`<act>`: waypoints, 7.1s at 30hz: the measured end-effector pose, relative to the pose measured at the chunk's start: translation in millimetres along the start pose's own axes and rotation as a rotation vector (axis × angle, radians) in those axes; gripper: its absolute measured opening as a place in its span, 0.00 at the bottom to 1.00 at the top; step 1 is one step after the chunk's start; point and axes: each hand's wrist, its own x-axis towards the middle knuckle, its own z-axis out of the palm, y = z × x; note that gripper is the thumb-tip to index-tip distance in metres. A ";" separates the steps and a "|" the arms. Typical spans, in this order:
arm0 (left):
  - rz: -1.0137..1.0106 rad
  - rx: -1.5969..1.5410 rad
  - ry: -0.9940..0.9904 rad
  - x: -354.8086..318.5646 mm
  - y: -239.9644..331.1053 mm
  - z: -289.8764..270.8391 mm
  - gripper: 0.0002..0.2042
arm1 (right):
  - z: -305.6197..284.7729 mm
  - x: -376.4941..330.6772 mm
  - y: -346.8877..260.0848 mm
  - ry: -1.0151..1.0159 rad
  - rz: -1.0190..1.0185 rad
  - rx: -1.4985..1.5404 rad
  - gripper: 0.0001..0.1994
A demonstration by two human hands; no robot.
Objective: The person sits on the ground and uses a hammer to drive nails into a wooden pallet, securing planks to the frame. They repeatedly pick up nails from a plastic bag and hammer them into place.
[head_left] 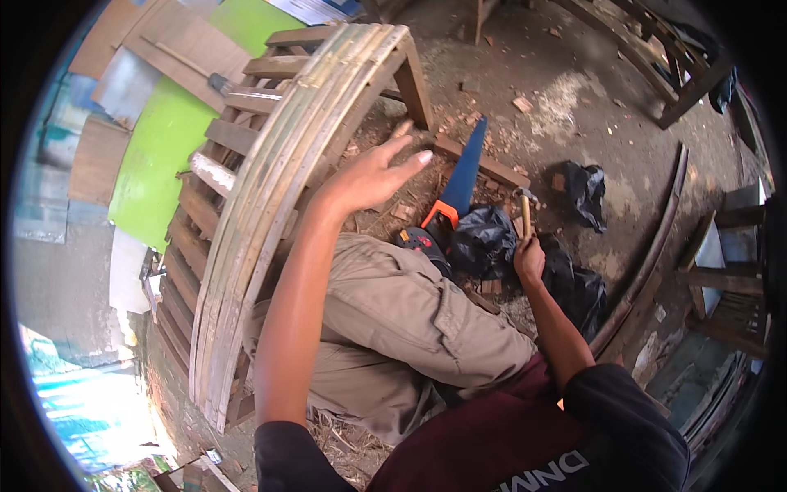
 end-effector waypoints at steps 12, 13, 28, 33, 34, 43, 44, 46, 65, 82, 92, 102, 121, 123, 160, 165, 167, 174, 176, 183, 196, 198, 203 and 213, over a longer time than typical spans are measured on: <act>0.094 0.344 -0.322 42.8 -27.9 160.4 0.26 | 26.3 -3.5 30.9 0.265 -0.503 -0.098 0.15; 0.060 0.358 -0.342 42.0 -33.1 160.9 0.25 | 27.8 -3.5 28.8 0.082 -0.456 -0.087 0.12; 0.000 0.257 -0.298 32.2 -50.5 169.8 0.25 | 119.0 13.2 92.8 -0.279 -0.376 -0.132 0.19; -0.007 0.315 -0.324 36.2 -61.5 173.2 0.24 | 91.1 8.3 71.8 -0.342 -0.320 -0.120 0.18; -0.009 0.305 -0.317 37.0 -59.1 172.2 0.24 | 83.0 8.5 63.7 -0.358 -0.296 -0.118 0.17; 0.032 0.279 -0.251 36.2 -49.5 166.8 0.24 | 47.7 16.3 55.3 -0.014 -0.336 -0.063 0.09; 0.035 0.271 -0.252 38.6 -47.4 165.8 0.24 | 54.5 22.7 63.6 -0.001 -0.317 -0.069 0.09; 0.024 0.265 -0.254 40.2 -46.9 163.6 0.24 | 59.3 32.7 57.0 -0.155 -0.182 -0.184 0.12; 0.319 0.216 0.192 -1.8 -19.0 129.9 0.12 | -51.3 -9.4 -17.7 0.213 -0.159 0.473 0.09; 0.197 0.582 0.716 -193.7 -9.8 24.2 0.18 | -119.2 -158.5 -336.2 -0.626 -1.047 0.724 0.04; -0.188 0.090 1.549 -355.8 -117.6 41.0 0.08 | -66.5 -292.7 -433.3 -0.987 -1.225 0.578 0.30; -0.621 -0.271 2.192 -495.3 -210.5 68.1 0.11 | 96.4 -464.6 -542.1 -1.163 -1.861 0.214 0.17; -1.237 0.044 1.816 -594.6 -352.4 -5.4 0.16 | 166.9 -515.8 -565.0 -1.056 -1.901 -0.131 0.12; -1.222 0.077 1.786 -595.4 -356.1 -10.6 0.16 | 172.8 -520.8 -563.4 -1.006 -1.954 -0.059 0.11; -0.789 0.074 2.291 -623.2 -398.0 -6.0 0.13 | 165.6 -536.0 -558.5 -1.192 -1.881 -0.018 0.16; -0.860 -0.320 2.196 -613.2 -384.6 -29.6 0.13 | 169.7 -526.2 -564.7 -1.169 -1.856 -0.033 0.20; -0.838 -0.307 2.216 -621.0 -388.3 -26.5 0.14 | 166.7 -531.1 -563.7 -1.196 -1.876 -0.011 0.21; -0.944 -0.284 2.138 -614.9 -389.0 -25.4 0.13 | 166.6 -528.8 -563.0 -1.148 -1.862 -0.032 0.21; -0.975 -0.244 2.122 -612.9 -387.4 -26.9 0.13 | 170.7 -527.4 -561.9 -1.128 -1.872 -0.003 0.18; -1.042 -0.171 2.097 -613.5 -385.2 -25.1 0.11 | 165.8 -532.1 -562.3 -1.138 -1.877 -0.025 0.18; -1.014 -0.049 2.106 -602.6 -378.7 -23.9 0.10 | 128.4 -607.8 -573.9 -1.344 -1.671 0.181 0.17; -1.004 -0.080 2.096 -603.5 -379.3 -23.7 0.10 | 132.1 -619.4 -572.6 -1.379 -1.746 0.116 0.21; -0.963 -0.098 2.115 -606.1 -384.7 -22.2 0.11 | 149.1 -635.4 -557.6 -1.336 -1.808 0.129 0.22; -1.004 -0.088 2.081 -608.3 -391.8 -22.3 0.11 | 150.7 -648.8 -550.4 -1.303 -1.805 0.133 0.21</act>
